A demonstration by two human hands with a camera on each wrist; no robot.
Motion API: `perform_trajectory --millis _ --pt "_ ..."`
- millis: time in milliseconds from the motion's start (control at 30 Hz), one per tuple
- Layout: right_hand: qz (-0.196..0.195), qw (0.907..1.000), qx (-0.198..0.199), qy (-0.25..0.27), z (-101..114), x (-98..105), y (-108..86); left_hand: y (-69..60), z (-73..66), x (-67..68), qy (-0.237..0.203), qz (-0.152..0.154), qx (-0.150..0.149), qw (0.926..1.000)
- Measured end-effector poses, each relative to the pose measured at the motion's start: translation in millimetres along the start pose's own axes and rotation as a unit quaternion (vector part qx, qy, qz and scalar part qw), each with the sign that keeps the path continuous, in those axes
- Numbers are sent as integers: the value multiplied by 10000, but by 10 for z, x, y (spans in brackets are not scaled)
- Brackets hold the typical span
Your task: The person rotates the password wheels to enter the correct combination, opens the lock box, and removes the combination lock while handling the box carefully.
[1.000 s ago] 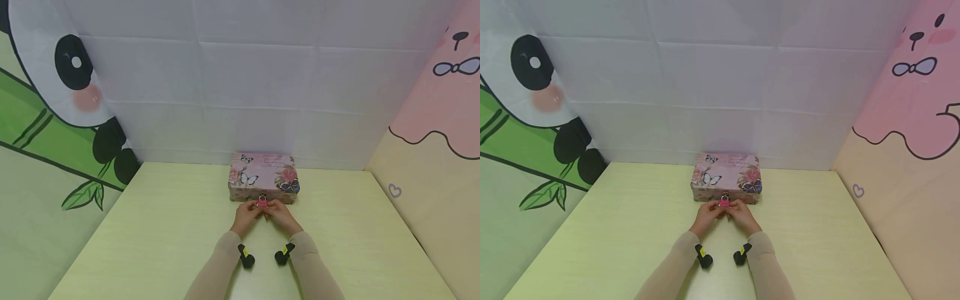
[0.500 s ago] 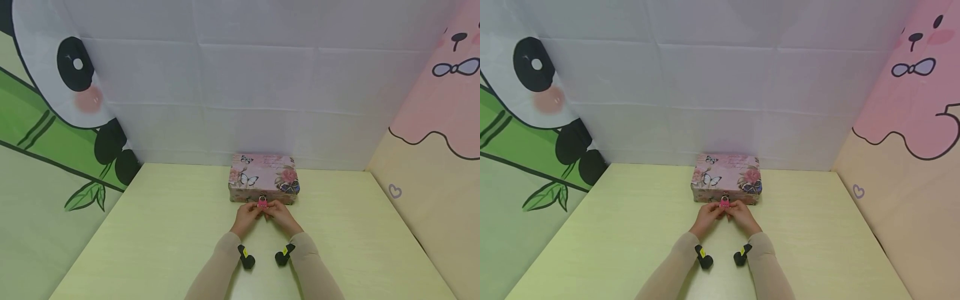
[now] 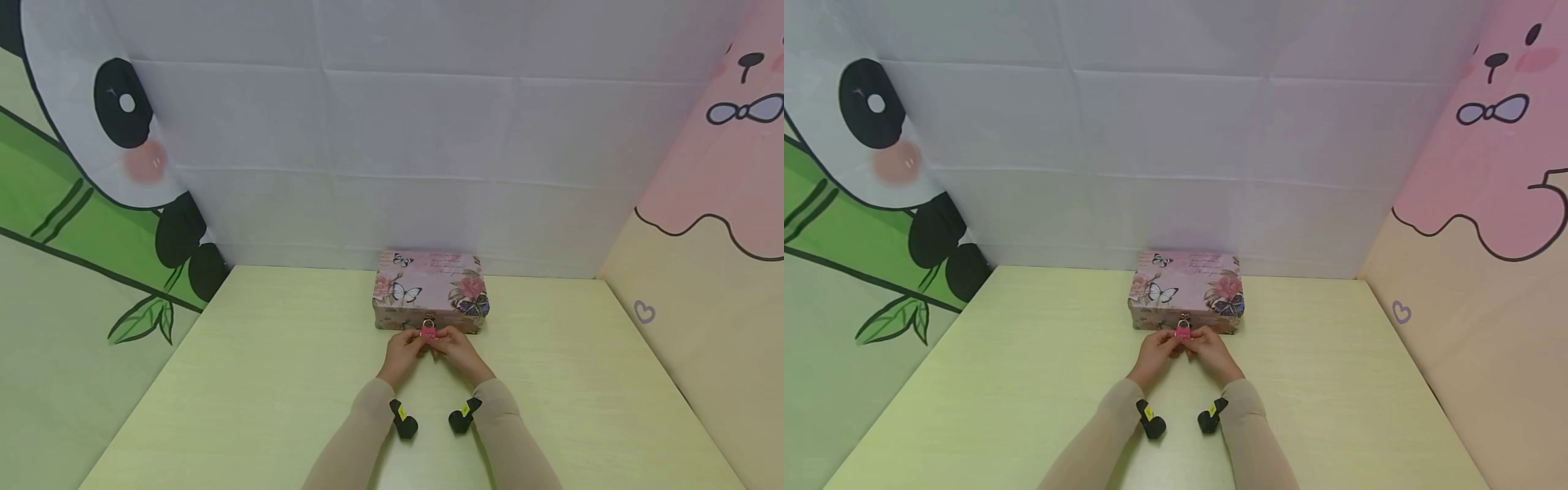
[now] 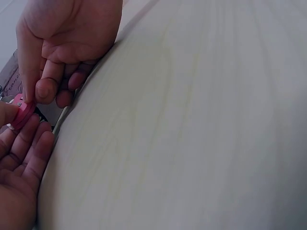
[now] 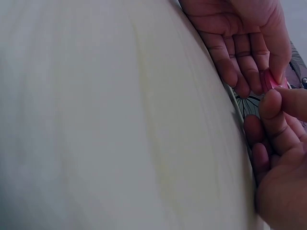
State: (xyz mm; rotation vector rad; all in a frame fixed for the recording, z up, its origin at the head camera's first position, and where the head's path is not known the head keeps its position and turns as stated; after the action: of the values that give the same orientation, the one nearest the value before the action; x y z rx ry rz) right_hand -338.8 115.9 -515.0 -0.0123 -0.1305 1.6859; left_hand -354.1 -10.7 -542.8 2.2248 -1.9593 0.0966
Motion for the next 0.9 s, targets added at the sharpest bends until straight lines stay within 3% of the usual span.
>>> perform_trajectory --millis 400,633,900 --pt "-81 9996 225 130 -212 22 134 3 0 -6 -189 15 116 9998" --pt "-167 9997 155 77 -222 27 137 -12 -12 11 -314 -86 415 9986" --pt "-57 9999 135 52 80 -14 -58 -16 0 15 -395 -86 360 9985"
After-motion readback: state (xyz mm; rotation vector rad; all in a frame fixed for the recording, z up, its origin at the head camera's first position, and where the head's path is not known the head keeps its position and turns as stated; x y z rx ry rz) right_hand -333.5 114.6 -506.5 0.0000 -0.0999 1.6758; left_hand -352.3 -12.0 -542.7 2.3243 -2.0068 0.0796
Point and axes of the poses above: each hand's wrist, its own y-axis towards the middle knuckle, its own x-axis out of the back of the hand, z = x × y, the point moved 8 cm from there along y, towards the middle knuckle, and after that the axes turned 9 degrees about -z, right-handed, at the moved point
